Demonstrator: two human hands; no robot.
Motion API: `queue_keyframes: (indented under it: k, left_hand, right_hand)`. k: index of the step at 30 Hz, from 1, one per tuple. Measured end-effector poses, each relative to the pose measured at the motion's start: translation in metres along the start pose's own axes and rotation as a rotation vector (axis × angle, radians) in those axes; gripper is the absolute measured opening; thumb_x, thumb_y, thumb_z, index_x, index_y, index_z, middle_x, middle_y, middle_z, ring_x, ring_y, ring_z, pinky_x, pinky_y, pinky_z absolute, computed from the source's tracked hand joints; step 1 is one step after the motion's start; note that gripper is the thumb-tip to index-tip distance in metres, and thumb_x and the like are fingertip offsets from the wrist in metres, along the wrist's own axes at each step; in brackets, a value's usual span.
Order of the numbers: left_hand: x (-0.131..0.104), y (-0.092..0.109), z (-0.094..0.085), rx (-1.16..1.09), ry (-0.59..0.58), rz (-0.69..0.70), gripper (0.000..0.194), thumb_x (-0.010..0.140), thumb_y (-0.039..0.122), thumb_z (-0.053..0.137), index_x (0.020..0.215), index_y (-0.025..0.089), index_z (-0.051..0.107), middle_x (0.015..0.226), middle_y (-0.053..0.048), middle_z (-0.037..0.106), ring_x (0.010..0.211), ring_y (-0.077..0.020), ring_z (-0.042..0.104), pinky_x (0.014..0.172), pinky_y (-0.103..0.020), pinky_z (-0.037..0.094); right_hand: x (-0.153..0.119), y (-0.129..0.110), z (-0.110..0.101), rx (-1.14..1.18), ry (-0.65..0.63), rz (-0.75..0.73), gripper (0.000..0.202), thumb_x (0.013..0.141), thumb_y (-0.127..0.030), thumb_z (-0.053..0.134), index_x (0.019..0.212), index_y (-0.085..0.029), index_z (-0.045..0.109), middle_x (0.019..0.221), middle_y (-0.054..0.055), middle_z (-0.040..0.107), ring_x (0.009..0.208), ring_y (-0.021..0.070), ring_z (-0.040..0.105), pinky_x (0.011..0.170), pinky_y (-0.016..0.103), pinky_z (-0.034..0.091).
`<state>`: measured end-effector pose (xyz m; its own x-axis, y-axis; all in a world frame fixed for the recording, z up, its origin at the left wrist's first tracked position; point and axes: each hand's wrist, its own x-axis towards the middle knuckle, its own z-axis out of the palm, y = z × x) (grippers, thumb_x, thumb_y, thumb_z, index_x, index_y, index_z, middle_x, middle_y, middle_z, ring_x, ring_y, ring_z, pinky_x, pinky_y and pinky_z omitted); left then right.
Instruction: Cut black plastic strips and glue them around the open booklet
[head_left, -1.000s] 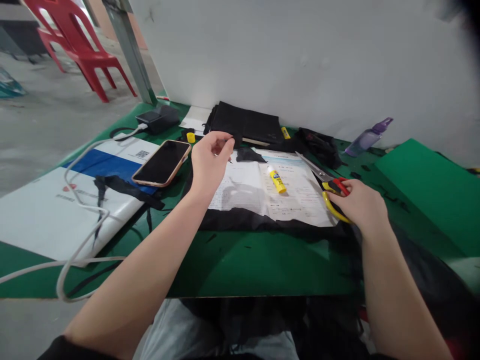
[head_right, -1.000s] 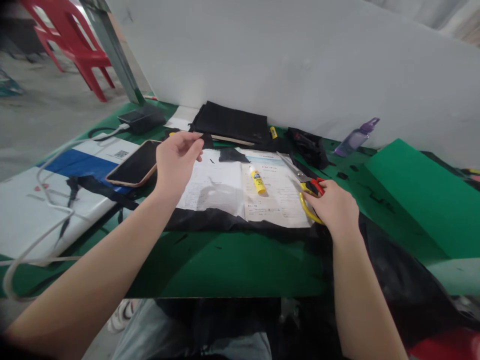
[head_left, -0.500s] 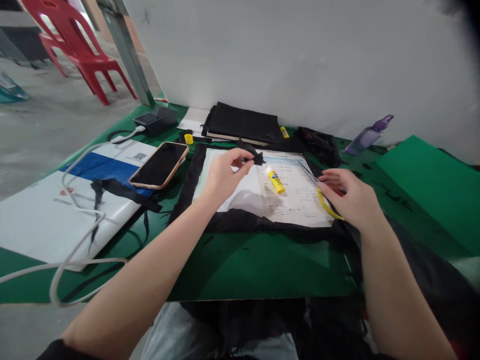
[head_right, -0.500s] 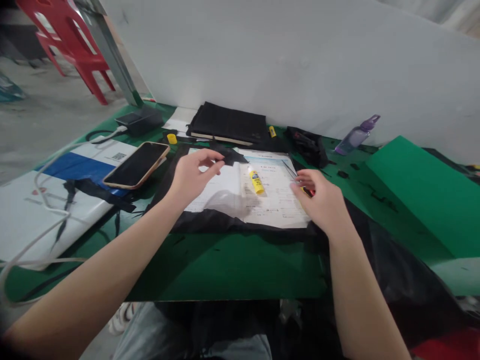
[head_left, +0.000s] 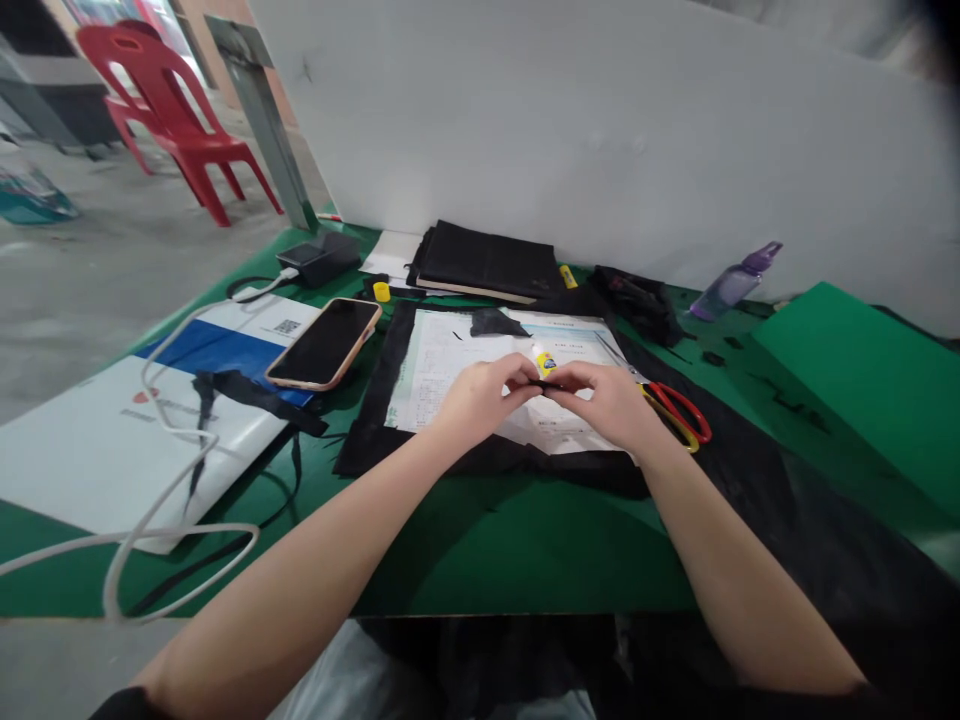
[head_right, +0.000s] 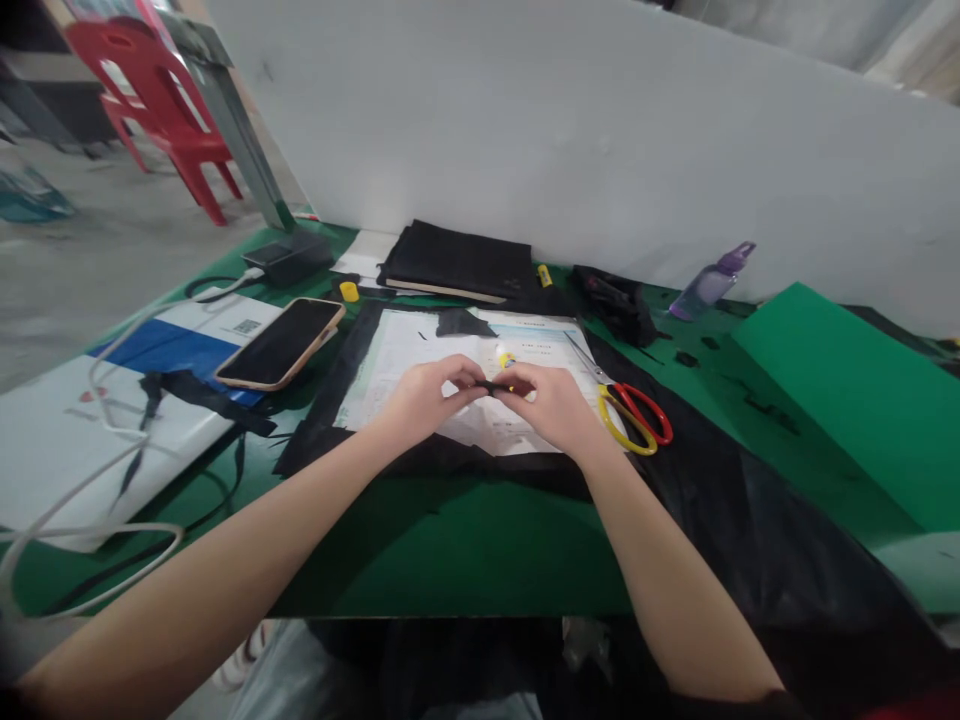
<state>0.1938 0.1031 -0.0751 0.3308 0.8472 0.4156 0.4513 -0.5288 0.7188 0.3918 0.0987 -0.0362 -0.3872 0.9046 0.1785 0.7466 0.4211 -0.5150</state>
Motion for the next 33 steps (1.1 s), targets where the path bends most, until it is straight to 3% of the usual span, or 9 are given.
queue_keyframes:
  k: [4, 9, 12, 14, 20, 23, 26, 30, 33]
  left_hand:
    - [-0.003, 0.007, 0.001, 0.078, -0.003, 0.007, 0.022, 0.095, 0.029, 0.048, 0.115, 0.020, 0.050, 0.095, -0.003, 0.073, 0.082, -0.0132, 0.068, 0.067, -0.025, 0.051]
    - [-0.005, 0.025, 0.003, 0.264, -0.118, 0.126, 0.020, 0.094, 0.021, 0.043, 0.108, 0.016, 0.056, 0.085, -0.006, 0.071, 0.071, -0.0177, 0.065, 0.064, -0.031, 0.047]
    - [-0.014, 0.048, 0.008, 0.366, -0.192, 0.259, 0.018, 0.092, 0.016, 0.044, 0.101, 0.014, 0.060, 0.085, -0.008, 0.070, 0.073, -0.0209, 0.063, 0.067, -0.036, 0.045]
    - [-0.028, 0.069, 0.012, 0.486, -0.248, 0.417, 0.016, 0.091, 0.013, 0.044, 0.095, 0.014, 0.060, 0.082, -0.007, 0.067, 0.073, -0.0216, 0.062, 0.066, -0.036, 0.045]
    - [-0.085, 0.111, 0.027, 0.440, -0.317, 0.504, 0.012, 0.090, 0.022, 0.050, 0.090, 0.015, 0.060, 0.086, -0.005, 0.064, 0.080, -0.0204, 0.060, 0.071, -0.035, 0.051]
    - [-0.105, 0.105, 0.033, 0.391, -0.273, 0.452, 0.024, 0.092, 0.035, 0.050, 0.096, 0.014, 0.061, 0.095, -0.006, 0.067, 0.090, -0.0217, 0.063, 0.081, -0.036, 0.053]
    - [-0.118, 0.092, 0.031, 0.402, -0.234, 0.337, 0.028, 0.090, 0.037, 0.054, 0.109, 0.016, 0.061, 0.113, -0.006, 0.067, 0.108, -0.0239, 0.060, 0.097, -0.040, 0.050]
    - [-0.132, 0.076, 0.012, 0.441, -0.212, 0.179, 0.035, 0.090, 0.031, 0.054, 0.123, 0.019, 0.055, 0.130, -0.007, 0.061, 0.125, -0.0259, 0.052, 0.105, -0.045, 0.046]
    - [-0.139, 0.062, -0.008, 0.499, -0.162, 0.091, 0.037, 0.092, 0.028, 0.050, 0.128, 0.018, 0.051, 0.133, -0.011, 0.058, 0.128, -0.0280, 0.050, 0.102, -0.048, 0.049]
  right_hand:
    - [-0.004, 0.024, -0.018, -0.124, 0.139, 0.116, 0.021, 0.082, -0.040, 0.061, 0.093, -0.025, 0.071, 0.092, 0.001, 0.074, 0.080, 0.0189, 0.068, 0.078, 0.032, 0.052]
    - [-0.017, 0.077, -0.059, -0.351, 0.469, 0.398, 0.033, 0.085, -0.035, 0.048, 0.103, -0.017, 0.068, 0.086, 0.013, 0.072, 0.091, 0.0329, 0.066, 0.084, 0.051, 0.048]
    - [-0.024, 0.097, -0.074, -0.439, 0.601, 0.491, 0.044, 0.083, -0.034, 0.048, 0.116, -0.008, 0.061, 0.104, 0.024, 0.067, 0.108, 0.0424, 0.058, 0.090, 0.064, 0.041]
    - [-0.026, 0.097, -0.075, -0.445, 0.615, 0.457, 0.052, 0.081, -0.036, 0.051, 0.124, -0.007, 0.055, 0.119, 0.026, 0.061, 0.114, 0.0411, 0.055, 0.096, 0.062, 0.040]
    - [-0.020, 0.055, -0.047, -0.286, 0.293, 0.135, 0.038, 0.089, -0.038, 0.049, 0.124, -0.027, 0.057, 0.123, 0.004, 0.064, 0.107, 0.0213, 0.063, 0.096, 0.038, 0.049]
    - [-0.017, 0.037, -0.026, -0.294, 0.040, -0.075, 0.044, 0.094, -0.037, 0.042, 0.136, -0.026, 0.050, 0.139, 0.006, 0.053, 0.129, 0.0241, 0.048, 0.109, 0.044, 0.039]
    - [-0.015, 0.031, -0.010, -0.305, -0.088, -0.135, 0.045, 0.096, -0.035, 0.039, 0.140, -0.031, 0.046, 0.147, 0.005, 0.044, 0.136, 0.0247, 0.041, 0.111, 0.048, 0.036]
    - [-0.014, 0.033, 0.007, -0.302, -0.146, -0.186, 0.041, 0.096, -0.033, 0.037, 0.134, -0.030, 0.054, 0.151, 0.007, 0.039, 0.139, 0.0259, 0.036, 0.112, 0.049, 0.036]
    - [-0.013, 0.036, 0.019, -0.317, -0.083, -0.124, 0.038, 0.094, -0.034, 0.040, 0.125, -0.025, 0.060, 0.148, 0.009, 0.043, 0.134, 0.0297, 0.042, 0.106, 0.051, 0.042]
